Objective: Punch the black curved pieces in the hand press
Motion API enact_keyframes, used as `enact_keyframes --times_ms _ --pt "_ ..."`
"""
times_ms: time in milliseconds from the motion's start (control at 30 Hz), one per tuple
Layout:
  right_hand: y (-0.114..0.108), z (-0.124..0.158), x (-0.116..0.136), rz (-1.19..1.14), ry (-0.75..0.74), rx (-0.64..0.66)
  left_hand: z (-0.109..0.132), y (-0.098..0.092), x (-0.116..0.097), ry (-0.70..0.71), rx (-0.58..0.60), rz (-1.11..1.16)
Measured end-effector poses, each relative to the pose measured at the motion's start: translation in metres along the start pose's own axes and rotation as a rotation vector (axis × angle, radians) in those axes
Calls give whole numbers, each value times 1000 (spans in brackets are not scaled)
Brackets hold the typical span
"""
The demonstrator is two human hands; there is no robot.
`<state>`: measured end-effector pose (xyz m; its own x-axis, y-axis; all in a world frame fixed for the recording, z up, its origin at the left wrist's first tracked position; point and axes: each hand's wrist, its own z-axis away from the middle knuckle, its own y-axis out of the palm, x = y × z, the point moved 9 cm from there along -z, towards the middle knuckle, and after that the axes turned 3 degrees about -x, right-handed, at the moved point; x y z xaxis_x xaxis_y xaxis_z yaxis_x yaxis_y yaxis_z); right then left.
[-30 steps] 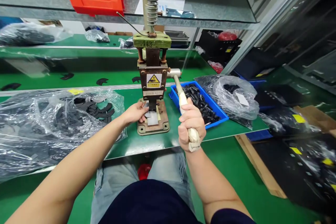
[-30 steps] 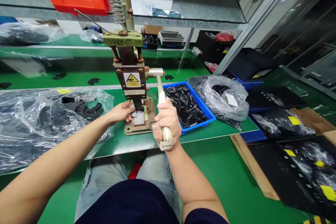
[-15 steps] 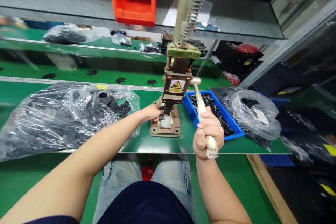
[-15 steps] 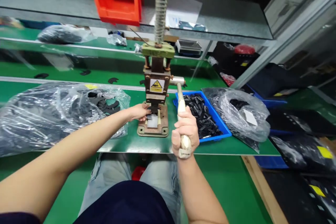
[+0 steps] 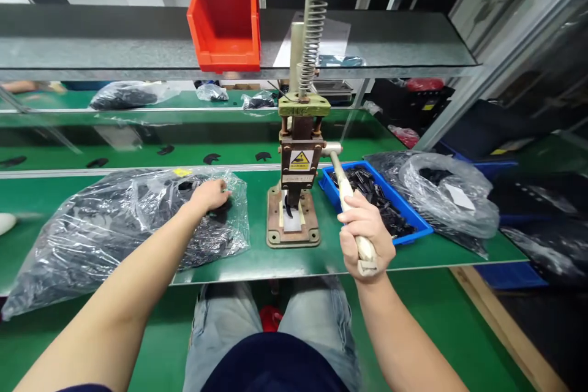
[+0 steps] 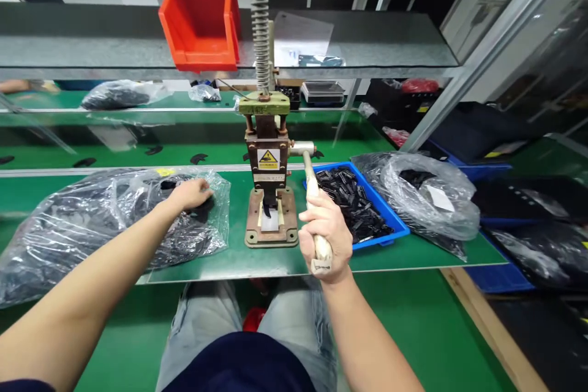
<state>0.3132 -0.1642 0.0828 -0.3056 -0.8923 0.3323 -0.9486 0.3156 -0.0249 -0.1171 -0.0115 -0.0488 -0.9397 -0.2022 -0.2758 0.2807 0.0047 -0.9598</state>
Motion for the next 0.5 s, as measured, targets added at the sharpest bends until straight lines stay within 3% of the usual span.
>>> enact_keyframes --times_ms 67,167,333,500 --pt "-1 1 -1 -20 17 -14 -11 12 24 -55 70 -173" --pt "-2 4 -2 -28 27 -50 -20 29 35 -71 131 -243" --pt "-1 4 -3 -28 9 -55 -25 40 18 40 172 -230" --pt "-1 4 -5 -28 4 -65 -20 29 5 133 141 -275"
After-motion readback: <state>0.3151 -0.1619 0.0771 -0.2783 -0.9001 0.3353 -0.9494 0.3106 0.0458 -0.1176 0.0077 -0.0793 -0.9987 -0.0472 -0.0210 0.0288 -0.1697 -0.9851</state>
